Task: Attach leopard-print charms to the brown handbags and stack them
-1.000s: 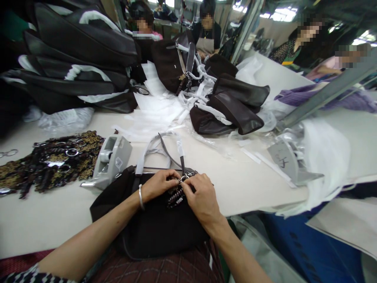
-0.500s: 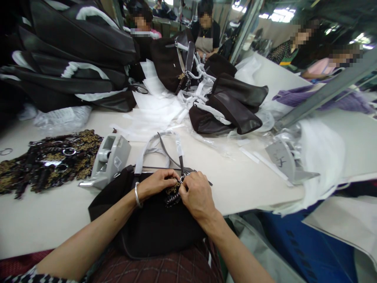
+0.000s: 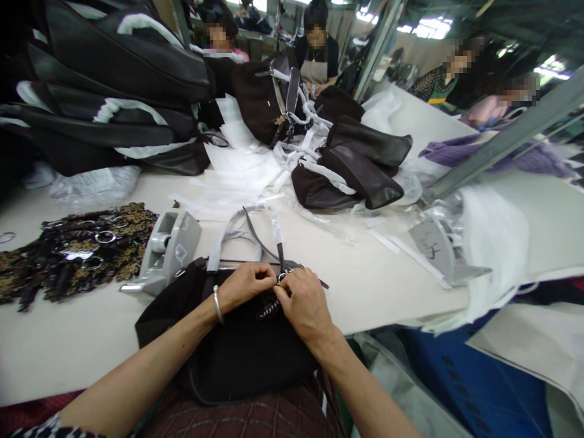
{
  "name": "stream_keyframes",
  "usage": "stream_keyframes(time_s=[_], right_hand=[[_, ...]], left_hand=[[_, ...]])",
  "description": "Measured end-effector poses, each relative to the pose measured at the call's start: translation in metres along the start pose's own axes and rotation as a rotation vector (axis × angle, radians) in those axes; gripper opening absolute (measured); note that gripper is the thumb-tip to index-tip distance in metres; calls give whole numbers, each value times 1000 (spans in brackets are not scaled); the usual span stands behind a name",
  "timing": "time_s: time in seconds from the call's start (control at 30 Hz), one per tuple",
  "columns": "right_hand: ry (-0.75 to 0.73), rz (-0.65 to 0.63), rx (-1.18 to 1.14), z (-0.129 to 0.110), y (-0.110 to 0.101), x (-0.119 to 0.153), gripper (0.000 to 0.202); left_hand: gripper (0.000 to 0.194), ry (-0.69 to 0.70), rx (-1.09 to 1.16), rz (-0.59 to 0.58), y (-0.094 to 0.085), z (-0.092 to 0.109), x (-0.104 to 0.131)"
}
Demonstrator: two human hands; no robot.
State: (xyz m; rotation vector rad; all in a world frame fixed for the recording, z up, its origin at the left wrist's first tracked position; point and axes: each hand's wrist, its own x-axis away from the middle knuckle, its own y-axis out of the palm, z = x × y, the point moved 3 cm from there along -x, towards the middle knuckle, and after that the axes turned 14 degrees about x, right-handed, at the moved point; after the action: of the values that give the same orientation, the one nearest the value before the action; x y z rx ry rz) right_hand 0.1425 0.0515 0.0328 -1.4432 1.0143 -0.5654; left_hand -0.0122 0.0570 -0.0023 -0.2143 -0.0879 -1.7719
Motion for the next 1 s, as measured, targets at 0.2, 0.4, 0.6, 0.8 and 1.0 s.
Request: stream_keyframes(time_s=[0.2,0.4,0.6,0.8,1.0], right_hand=[[129,103,-143,13,-4,-1,9],[132,-2,-58,17,2,-7,11],[179,-108,-111,21,4,-9,18],[217,-92,-157,25,8,-6,20],[223,-93,-179,24,8,-7,19]], left_hand=[[15,123,139,154,-6,5,0],[23,112,433,84,-2,4,-4],[15,130,43,84,7,-1,-8],[21,255,-257,94,15,-2,-4],[25,301,-421,87,19,-2,-8]])
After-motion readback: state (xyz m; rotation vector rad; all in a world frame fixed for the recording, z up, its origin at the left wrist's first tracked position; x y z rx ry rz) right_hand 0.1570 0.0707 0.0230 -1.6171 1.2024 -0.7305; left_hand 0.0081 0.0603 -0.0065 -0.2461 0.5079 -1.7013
